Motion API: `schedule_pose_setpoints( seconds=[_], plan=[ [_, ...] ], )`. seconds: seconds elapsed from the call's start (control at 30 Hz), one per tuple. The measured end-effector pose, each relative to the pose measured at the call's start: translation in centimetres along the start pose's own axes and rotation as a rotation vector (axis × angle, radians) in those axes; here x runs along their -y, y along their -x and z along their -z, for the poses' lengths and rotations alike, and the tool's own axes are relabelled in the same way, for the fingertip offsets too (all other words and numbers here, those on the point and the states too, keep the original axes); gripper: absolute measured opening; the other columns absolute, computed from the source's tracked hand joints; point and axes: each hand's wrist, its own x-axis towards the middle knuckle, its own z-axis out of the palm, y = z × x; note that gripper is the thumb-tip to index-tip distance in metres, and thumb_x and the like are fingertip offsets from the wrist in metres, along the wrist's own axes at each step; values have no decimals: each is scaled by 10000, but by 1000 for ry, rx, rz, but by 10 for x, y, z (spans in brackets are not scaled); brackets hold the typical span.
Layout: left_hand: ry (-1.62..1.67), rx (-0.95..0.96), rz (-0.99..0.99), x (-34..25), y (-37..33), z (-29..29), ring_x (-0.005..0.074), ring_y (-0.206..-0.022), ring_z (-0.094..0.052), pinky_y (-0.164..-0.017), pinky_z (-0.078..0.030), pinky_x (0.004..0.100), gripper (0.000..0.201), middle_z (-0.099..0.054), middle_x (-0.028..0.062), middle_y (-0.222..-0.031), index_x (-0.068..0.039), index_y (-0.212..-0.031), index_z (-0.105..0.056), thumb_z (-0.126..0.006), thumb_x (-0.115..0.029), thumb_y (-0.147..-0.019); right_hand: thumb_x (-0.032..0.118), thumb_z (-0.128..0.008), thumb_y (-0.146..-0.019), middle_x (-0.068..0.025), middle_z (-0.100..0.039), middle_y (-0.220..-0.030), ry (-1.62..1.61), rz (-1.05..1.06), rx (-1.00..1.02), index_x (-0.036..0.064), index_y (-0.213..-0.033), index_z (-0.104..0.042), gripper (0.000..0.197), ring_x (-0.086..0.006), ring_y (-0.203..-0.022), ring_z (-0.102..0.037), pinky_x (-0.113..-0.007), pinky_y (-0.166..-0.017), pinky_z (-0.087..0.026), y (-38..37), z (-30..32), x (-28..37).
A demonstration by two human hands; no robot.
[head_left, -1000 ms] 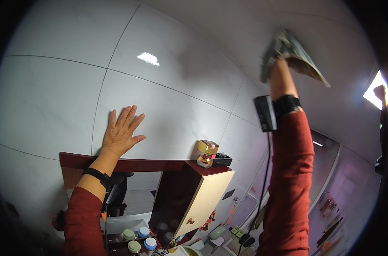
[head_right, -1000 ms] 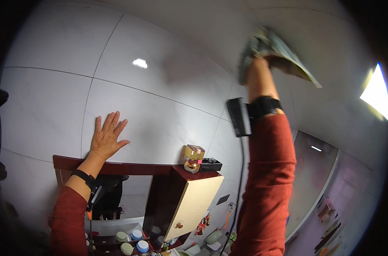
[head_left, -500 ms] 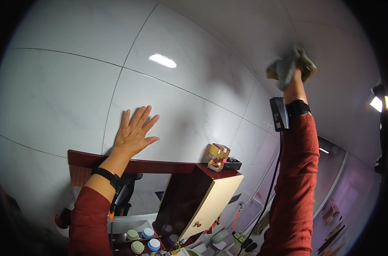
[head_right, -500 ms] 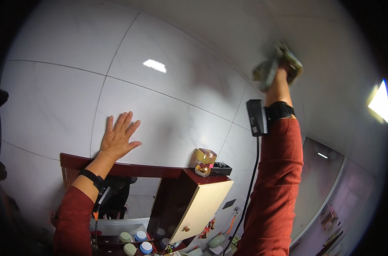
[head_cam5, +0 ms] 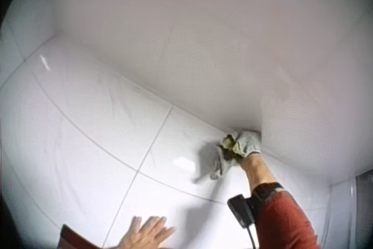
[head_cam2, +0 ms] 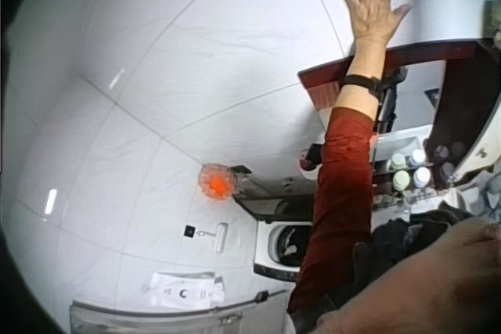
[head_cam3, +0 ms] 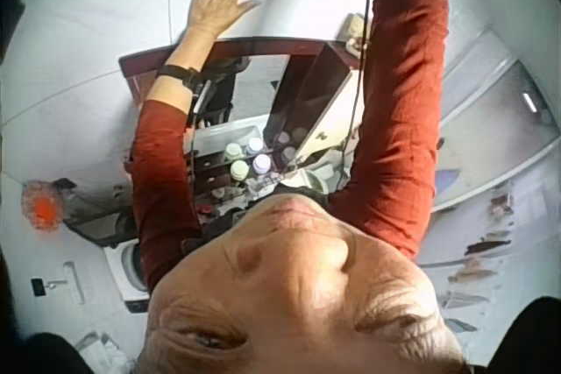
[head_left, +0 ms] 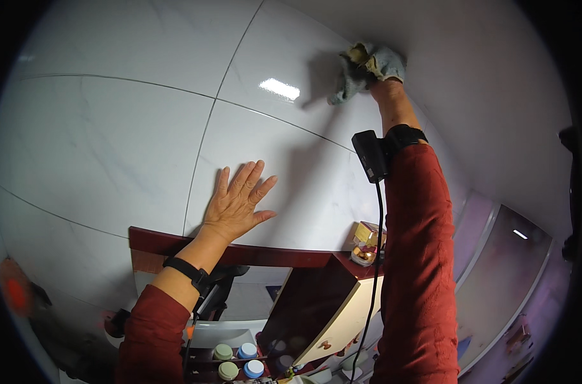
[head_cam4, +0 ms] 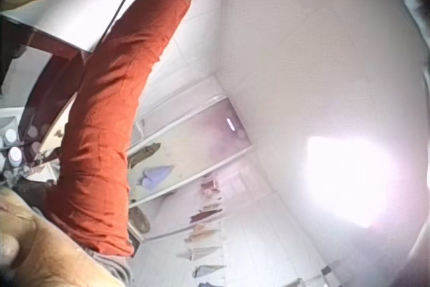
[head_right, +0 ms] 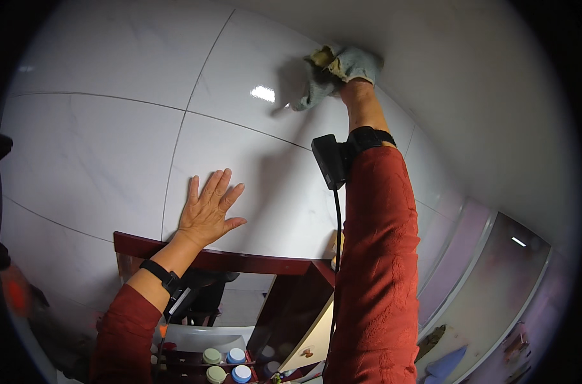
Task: The person stands on a wooden chair and wipes the tiled ceiling with a cloth. They repeatedly climb up and down the chair to reach different sections of the ceiling, using the cloth in their right hand while stabilizing with the left hand.
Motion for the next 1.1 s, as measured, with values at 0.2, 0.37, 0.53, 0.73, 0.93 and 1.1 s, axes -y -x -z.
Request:
schedule_pose_setpoints(
  seconds=[0.2,0.37,0.53,0.73,0.93,1.1],
  plan=[
    [15,12,0,0,0,2,222,-1449,-133,-1134,-97,546,981,-141,76,-1575,-269,-1520,-107,-516,-730,-756,517,-537,-886,-23,-569,-712,107,-164,83,162,-841,-620,367,-202,-533,-490,-312,-503,-413,20,52,15],
    [13,16,-10,0,0,1,224,-1449,-128,-1133,-97,551,974,-136,81,-1575,-269,-1516,-121,-531,-720,-756,437,-577,-878,-67,-593,-749,22,-179,67,104,-858,-638,339,-211,-623,-546,-349,-575,-459,41,64,-7],
    [-2,4,-6,-1,-1,0,226,-1449,-124,-1135,-74,553,988,-121,89,-1577,-258,-1519,-93,-535,-714,-761,332,-557,-892,-52,-598,-816,-302,-293,79,109,-881,-634,236,-215,-724,-545,-350,-672,-472,0,54,-25],
    [19,34,-8,0,-1,2,237,-1445,-130,-1129,-65,566,992,-109,91,-1579,-254,-1520,-93,-547,-702,-761,426,-521,-909,-52,-535,-1117,-216,-220,-63,156,-1135,-527,352,-191,-1011,-481,-355,-871,-413,-38,120,6],
    [66,62,-7,0,-2,3,239,-1445,-131,-1122,-91,572,945,-107,97,-1580,-256,-1517,-117,-537,-681,-784,483,-490,-926,-49,-554,-1198,-273,20,-142,155,-1214,-530,438,-202,-1077,-497,-361,-939,-408,-27,53,9],
    [76,89,16,1,-2,4,239,-1431,-169,-1104,-144,580,908,-159,92,-1567,-262,-1505,-157,-529,-680,-790,389,-505,-902,-82,-469,-1261,-307,65,-126,118,-1258,-456,450,-248,-1142,-427,-371,-976,-374,-18,52,42]
  ],
)
